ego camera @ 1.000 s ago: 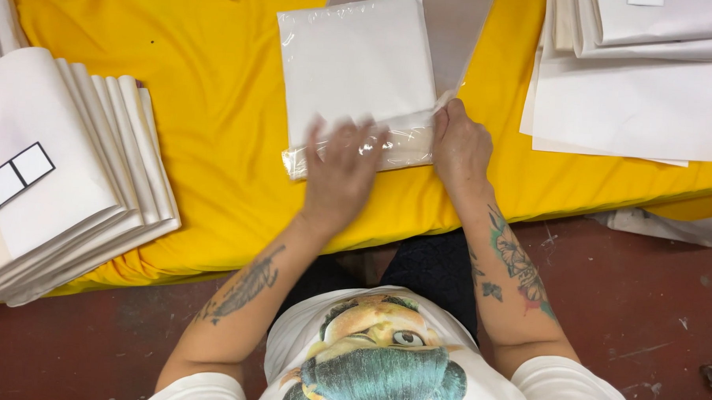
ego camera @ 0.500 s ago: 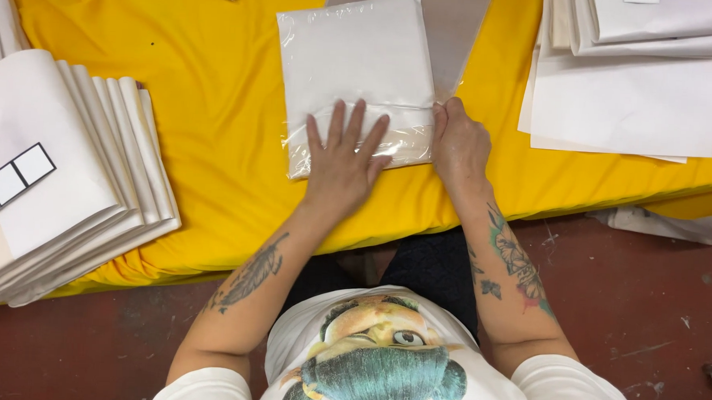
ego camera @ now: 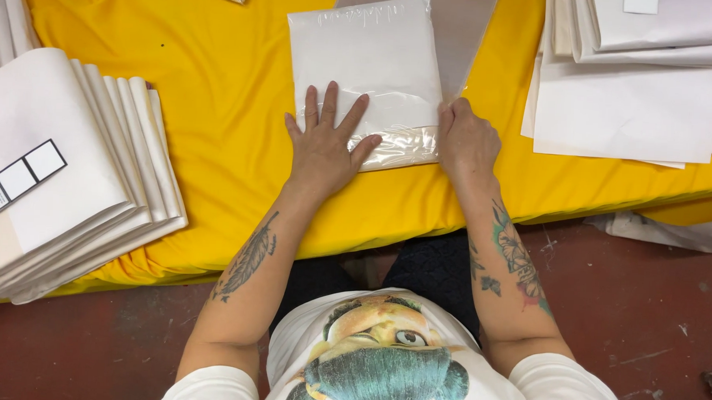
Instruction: Folding t-shirts and placing them into clear plastic bags for shipping
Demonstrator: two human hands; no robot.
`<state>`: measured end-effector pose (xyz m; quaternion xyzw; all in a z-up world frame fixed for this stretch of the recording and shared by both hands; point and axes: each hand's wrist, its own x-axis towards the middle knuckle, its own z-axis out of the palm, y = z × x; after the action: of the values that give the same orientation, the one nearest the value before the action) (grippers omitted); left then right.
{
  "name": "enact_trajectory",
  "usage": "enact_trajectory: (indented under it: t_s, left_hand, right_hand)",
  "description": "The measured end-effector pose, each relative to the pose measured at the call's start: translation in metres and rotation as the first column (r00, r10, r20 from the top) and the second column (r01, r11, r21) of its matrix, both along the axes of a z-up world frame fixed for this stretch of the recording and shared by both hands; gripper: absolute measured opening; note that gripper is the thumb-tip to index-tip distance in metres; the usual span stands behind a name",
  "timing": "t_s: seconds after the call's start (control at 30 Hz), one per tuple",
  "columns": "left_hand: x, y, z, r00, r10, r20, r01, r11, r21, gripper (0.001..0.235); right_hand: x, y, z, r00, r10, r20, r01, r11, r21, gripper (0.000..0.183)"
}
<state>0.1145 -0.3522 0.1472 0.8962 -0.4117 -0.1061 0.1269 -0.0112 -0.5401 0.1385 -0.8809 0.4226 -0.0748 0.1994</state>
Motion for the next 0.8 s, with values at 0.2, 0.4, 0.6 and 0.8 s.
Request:
enact_trajectory:
  t_s: [0.2,0.4,0.6,0.8]
  left_hand:
    - [-0.003,0.000,0.007,1.000,0.002,-0.013,-0.002,1.000,-0.004,0.066]
    - [0.007,0.006,-0.001,0.999,-0.018,-0.043,0.017,0.999,-0.040,0.068]
    - [0.016,0.020,-0.007,0.980,0.084,-0.182,-0.110,0.984,-0.139,0.065]
    - [0.026,0.027,-0.015,0.970,0.126,-0.208,-0.164,0.970,-0.181,0.057]
  right_hand:
    - [0.006,-0.006,-0.003,0.975,0.081,0.207,-0.067,0.995,-0.073,0.037]
    - [0.027,-0.024,-0.029,0.979,0.043,0.200,-0.015,0.990,-0.141,0.027]
    - [0.033,-0.032,-0.011,0.983,-0.072,0.168,0.070,0.997,0.018,0.028]
    - [0.042,-0.025,0.006,0.993,-0.040,0.111,0.024,0.990,0.138,0.043]
